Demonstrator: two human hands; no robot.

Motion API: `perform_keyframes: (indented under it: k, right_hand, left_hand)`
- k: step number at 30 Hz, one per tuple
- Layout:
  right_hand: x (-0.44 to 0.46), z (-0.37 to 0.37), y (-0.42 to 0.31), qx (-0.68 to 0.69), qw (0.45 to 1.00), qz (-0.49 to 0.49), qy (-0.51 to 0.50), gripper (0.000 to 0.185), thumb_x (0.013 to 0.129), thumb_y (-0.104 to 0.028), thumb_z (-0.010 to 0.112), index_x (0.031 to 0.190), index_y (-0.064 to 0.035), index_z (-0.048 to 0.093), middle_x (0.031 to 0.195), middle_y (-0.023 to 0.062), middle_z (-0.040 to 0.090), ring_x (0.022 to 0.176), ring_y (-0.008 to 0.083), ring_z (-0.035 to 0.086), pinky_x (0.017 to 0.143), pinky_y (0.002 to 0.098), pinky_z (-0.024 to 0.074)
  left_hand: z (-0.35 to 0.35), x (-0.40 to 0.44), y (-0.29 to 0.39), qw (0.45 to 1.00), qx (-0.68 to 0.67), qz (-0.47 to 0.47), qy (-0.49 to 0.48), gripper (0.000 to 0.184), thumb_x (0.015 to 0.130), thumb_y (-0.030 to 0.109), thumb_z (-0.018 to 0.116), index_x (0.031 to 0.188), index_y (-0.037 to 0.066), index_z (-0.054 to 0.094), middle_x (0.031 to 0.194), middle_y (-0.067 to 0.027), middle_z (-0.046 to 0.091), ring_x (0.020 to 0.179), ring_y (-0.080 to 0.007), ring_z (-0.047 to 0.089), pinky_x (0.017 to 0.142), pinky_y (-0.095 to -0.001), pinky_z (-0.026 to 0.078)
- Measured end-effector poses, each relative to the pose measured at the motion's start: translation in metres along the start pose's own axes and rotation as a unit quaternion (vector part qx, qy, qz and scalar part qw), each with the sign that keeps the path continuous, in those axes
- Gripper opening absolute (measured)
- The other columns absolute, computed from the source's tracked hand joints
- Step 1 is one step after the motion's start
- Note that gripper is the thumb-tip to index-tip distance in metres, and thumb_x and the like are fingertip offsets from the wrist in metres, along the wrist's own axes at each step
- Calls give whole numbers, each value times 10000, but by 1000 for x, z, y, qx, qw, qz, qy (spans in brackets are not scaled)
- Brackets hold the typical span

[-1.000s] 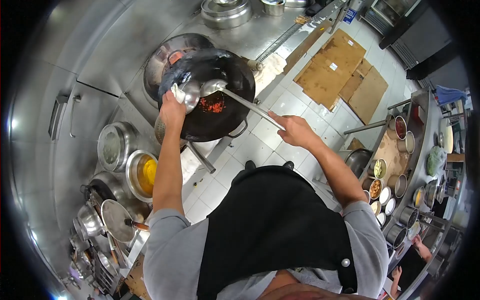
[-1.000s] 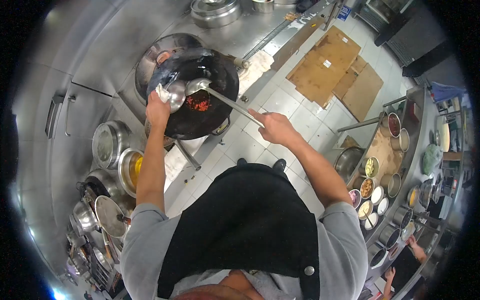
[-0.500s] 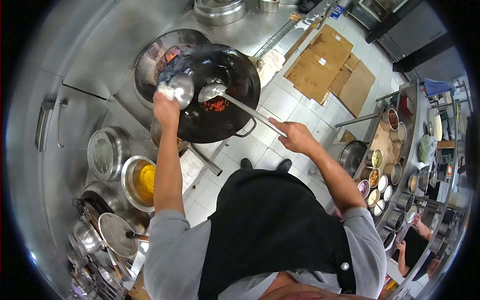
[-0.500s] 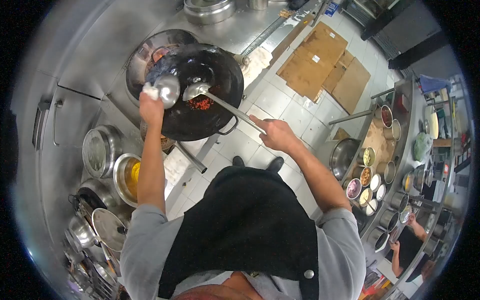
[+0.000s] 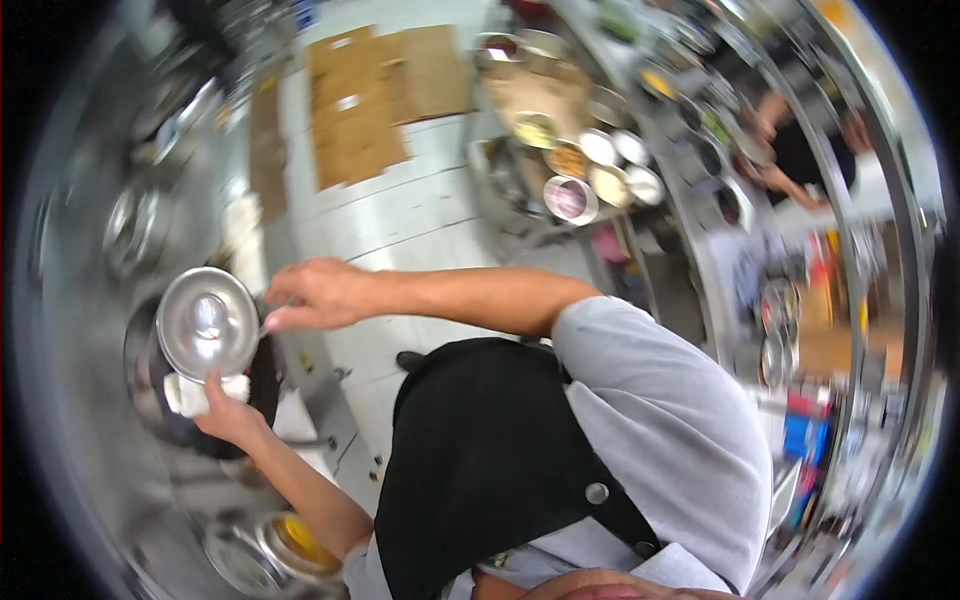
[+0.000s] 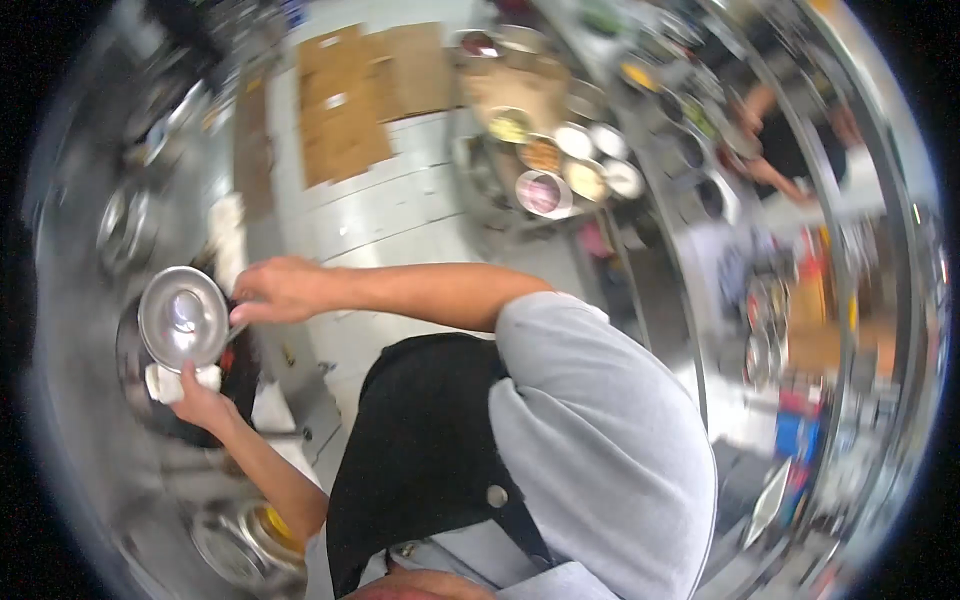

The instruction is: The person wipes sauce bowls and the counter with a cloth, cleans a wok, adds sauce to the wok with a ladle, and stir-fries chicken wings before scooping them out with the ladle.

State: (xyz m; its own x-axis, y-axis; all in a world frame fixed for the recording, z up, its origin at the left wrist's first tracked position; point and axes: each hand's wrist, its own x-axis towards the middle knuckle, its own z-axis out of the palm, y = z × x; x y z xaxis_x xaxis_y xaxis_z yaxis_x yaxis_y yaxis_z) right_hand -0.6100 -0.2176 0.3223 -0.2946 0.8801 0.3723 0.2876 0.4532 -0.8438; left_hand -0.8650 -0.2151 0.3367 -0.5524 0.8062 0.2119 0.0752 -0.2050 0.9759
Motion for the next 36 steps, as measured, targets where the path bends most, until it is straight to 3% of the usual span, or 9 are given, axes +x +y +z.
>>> perform_keyframes:
  k: [5, 9, 13, 17, 21, 25, 29, 30, 36]
  right_hand:
    - [-183, -150, 20, -48, 952, 140, 268, 256, 903, -221, 693, 874, 18, 608, 713, 89, 563, 654, 202, 542, 610, 377, 459]
    - [-423, -265, 1, -77, 803, 354, 473, 162, 916, -167, 657, 894, -11, 693, 738, -23, 608, 677, 71, 517, 594, 290, 443]
    - [-710, -318, 5, -57, 547, 509, 662, 275, 933, -242, 614, 958, 27, 664, 779, 116, 653, 691, 232, 662, 642, 368, 584]
    - [-840, -338, 3, 158, 386, 422, 805, 356, 950, -256, 587, 1177, 17, 613, 1039, 169, 716, 789, 259, 734, 584, 356, 578]
    - [-776, -343, 22, 207, 429, 324, 817, 574, 988, -439, 628, 1323, 21, 555, 1173, 172, 688, 848, 237, 722, 618, 352, 580]
    - [-646, -323, 53, 49, 725, 489, 482, 288, 1006, -291, 636, 1126, -37, 700, 984, 81, 722, 814, 168, 711, 630, 305, 580]
    - [-495, -320, 103, -152, 887, 381, 212, 243, 941, -214, 669, 863, 13, 705, 739, 140, 700, 716, 278, 702, 646, 409, 550]
    - [-461, -331, 123, -216, 909, 308, 178, 220, 920, -194, 667, 843, 8, 705, 742, 176, 699, 719, 338, 696, 658, 439, 544]
    - [-332, -385, 254, -383, 847, 348, 124, 170, 869, -176, 656, 914, -54, 765, 950, 197, 745, 901, 389, 725, 803, 499, 575]
  left_hand:
    - [135, -212, -10, 943, -11, -40, -329, 450, 854, 28, 768, 1267, -79, 627, 1146, -141, 719, 1004, -217, 680, 911, -372, 543]
    - [203, -343, -3, 727, 56, -71, -680, 399, 868, 109, 794, 1207, -34, 640, 1069, -136, 725, 959, -222, 690, 872, -364, 540]
    - [249, -409, -53, 668, 139, 187, -706, 472, 806, 160, 814, 1209, -3, 630, 1078, -190, 716, 1003, -361, 698, 891, -407, 541]
    - [235, -420, -154, 613, 373, -1, -697, 577, 785, 225, 805, 1298, 42, 616, 1190, -217, 703, 1121, -369, 675, 964, -437, 520]
    - [122, -383, -294, 583, 469, -116, -653, 584, 713, 390, 886, 1125, 20, 701, 1091, -241, 726, 1048, -395, 696, 885, -463, 547]
    - [-43, -340, -359, 488, 647, -77, -580, 583, 712, 370, 892, 1046, -68, 699, 1000, -232, 746, 930, -359, 728, 843, -437, 555]
    - [-77, -350, -288, 626, 602, -312, -385, 440, 691, 177, 845, 1020, -78, 700, 948, -200, 745, 858, -342, 725, 783, -430, 564]
    - [-86, -355, -284, 708, 505, -355, -343, 395, 682, 123, 824, 1007, -67, 706, 926, -187, 742, 846, -326, 723, 760, -427, 564]
    - [-78, -413, -223, 764, 431, -337, -341, 507, 751, 157, 791, 1208, -14, 657, 1066, -137, 726, 966, -294, 695, 852, -402, 542]
